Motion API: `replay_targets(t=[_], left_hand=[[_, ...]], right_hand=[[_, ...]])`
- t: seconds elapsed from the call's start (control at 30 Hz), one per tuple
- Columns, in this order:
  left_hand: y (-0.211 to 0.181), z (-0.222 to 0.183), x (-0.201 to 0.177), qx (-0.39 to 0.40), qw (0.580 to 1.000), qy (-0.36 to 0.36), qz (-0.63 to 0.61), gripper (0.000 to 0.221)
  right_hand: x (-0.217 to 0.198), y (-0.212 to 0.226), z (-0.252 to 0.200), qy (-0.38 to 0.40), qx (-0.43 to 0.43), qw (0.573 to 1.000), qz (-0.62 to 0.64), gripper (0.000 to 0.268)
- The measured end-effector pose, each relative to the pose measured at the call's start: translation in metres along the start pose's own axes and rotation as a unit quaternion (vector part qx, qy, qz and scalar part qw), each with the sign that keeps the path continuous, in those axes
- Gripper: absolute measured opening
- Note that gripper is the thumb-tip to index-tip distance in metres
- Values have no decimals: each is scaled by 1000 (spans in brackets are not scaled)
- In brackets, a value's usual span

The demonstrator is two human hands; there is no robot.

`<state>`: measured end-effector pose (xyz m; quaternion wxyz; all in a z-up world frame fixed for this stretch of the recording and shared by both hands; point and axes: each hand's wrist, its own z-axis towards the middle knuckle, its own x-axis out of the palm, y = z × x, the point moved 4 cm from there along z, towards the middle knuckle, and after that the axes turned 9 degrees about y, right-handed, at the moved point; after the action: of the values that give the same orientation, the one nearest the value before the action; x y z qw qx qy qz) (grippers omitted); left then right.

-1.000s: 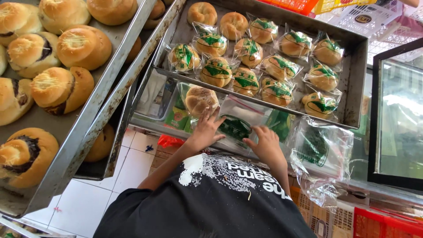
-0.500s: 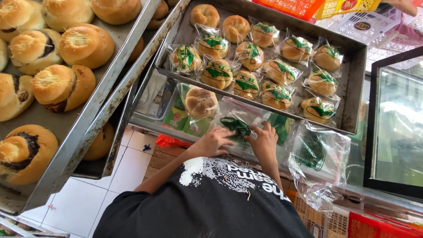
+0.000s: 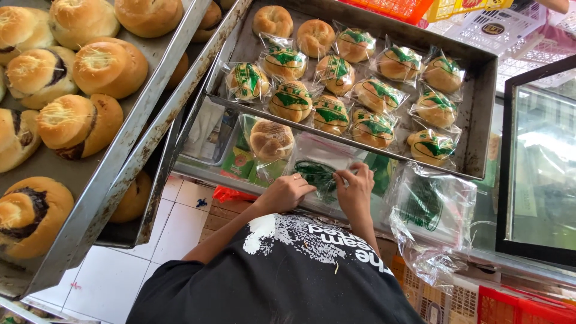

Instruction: The person places baked buns into individual plastic bags and seals them with a small wire tie. They pick up the buns from large metal trays, slide them into bags, and twist the bags shut by hand.

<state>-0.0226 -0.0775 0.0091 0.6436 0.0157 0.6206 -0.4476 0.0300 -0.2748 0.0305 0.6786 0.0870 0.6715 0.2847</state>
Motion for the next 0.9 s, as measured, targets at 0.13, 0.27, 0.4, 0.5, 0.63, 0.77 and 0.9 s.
replay_targets(t=[0.13,0.27,0.4,0.5,0.63,0.77,0.9], left_hand=[[7,4,-1,34,998,-45,1,35],[32,-2,5,0,991,-68,-114,30],[32,-5,-17,57,979,-140,-134,24],[24,-2,-33,38,986,-137,-89,18],[8,10,-59,9,980,-158,-124,34],[-4,17,-91,5,969,-200,-145,33],[21,26,-83,33,947,-245,-206,27]], right_hand=[[-1,-8,4,1,12,998,61,14],[6,-24,5,27,16,995,90,17],[1,-16,5,12,-50,997,55,22],[-31,16,9,10,-124,990,63,36],[-57,50,12,55,-202,970,123,48],[-32,31,22,77,-163,973,146,30],[-51,55,38,70,-151,955,244,36]])
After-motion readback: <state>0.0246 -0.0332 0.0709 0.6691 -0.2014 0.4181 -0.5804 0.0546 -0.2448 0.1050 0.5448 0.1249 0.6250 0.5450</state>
